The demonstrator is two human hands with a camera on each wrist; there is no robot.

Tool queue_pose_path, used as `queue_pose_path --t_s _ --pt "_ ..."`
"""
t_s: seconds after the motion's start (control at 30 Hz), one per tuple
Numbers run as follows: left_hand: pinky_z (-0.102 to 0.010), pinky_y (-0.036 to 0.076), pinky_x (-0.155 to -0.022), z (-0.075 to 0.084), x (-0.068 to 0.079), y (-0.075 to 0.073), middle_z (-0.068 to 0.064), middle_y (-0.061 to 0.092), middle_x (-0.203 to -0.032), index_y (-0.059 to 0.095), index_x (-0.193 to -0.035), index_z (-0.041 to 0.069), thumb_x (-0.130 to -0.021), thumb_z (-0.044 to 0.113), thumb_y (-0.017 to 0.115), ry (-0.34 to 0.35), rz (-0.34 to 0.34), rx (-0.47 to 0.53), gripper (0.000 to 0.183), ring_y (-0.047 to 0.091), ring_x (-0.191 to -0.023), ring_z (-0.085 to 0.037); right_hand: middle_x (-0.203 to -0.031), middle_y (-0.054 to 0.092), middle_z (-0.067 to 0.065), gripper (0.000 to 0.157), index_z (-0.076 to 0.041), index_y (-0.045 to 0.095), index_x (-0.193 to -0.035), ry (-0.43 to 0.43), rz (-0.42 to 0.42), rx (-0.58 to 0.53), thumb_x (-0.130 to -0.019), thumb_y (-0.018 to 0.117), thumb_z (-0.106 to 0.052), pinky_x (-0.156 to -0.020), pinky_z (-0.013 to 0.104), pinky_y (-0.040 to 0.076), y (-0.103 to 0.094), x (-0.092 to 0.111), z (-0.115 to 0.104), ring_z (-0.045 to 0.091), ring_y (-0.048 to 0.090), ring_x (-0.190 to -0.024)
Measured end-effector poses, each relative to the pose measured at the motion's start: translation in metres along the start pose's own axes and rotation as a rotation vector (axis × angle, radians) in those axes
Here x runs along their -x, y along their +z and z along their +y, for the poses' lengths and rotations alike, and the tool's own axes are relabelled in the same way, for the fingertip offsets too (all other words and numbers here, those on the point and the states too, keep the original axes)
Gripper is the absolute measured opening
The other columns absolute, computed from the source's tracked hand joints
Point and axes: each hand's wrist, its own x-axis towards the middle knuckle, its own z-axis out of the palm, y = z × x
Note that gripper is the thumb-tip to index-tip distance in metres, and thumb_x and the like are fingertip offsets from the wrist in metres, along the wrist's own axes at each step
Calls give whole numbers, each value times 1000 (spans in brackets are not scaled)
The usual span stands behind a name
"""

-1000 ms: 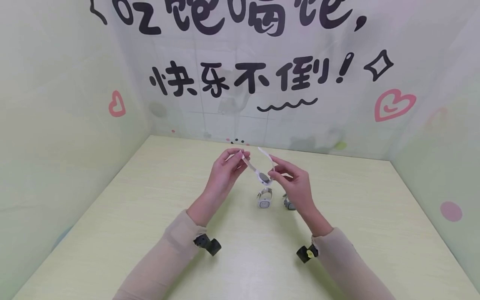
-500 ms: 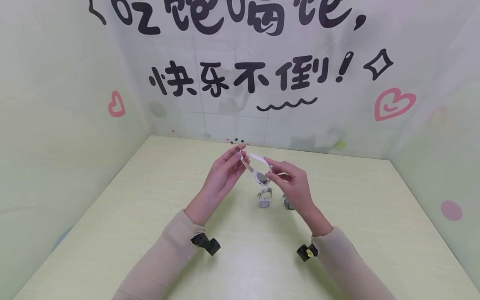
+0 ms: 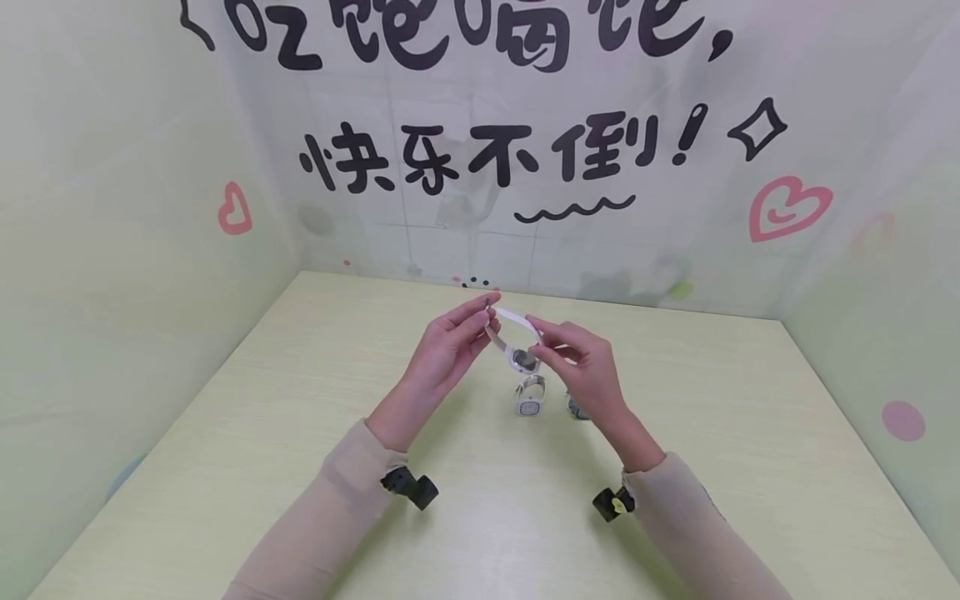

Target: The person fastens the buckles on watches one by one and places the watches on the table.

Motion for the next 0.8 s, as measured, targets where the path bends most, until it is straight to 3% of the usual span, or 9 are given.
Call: queue_pose_path --t_s 0.17,0.4,0.8 --pt "-21 55 -95 0 0 1 4 66 -126 78 -98 22 -100 -4 51 1 5 -43 37 68 -94 -7 -85 69 15 38 -1 69 -123 4 -3 26 -86 73 2 -76 17 58 1 -1 0 3 63 -80" --pt "-21 54 -97 -1 1 2 -4 59 -140 78 -104 20 -100 -2 53 -12 0 -99 33 68 -98 -7 -84 68 15 37 -2 69 -123 5 -4 30 -86 73 1 -76 16 58 2 0 0 4 60 -78" --pt "-25 51 -103 -4 1 1 2 70 -123 68 -122 1 -99 0 56 -15 -27 -238 26 68 -102 -6 -84 68 15 39 0 69 -123 12 -5 41 -85 74 2 -76 16 58 2 1 -3 3 62 -79"
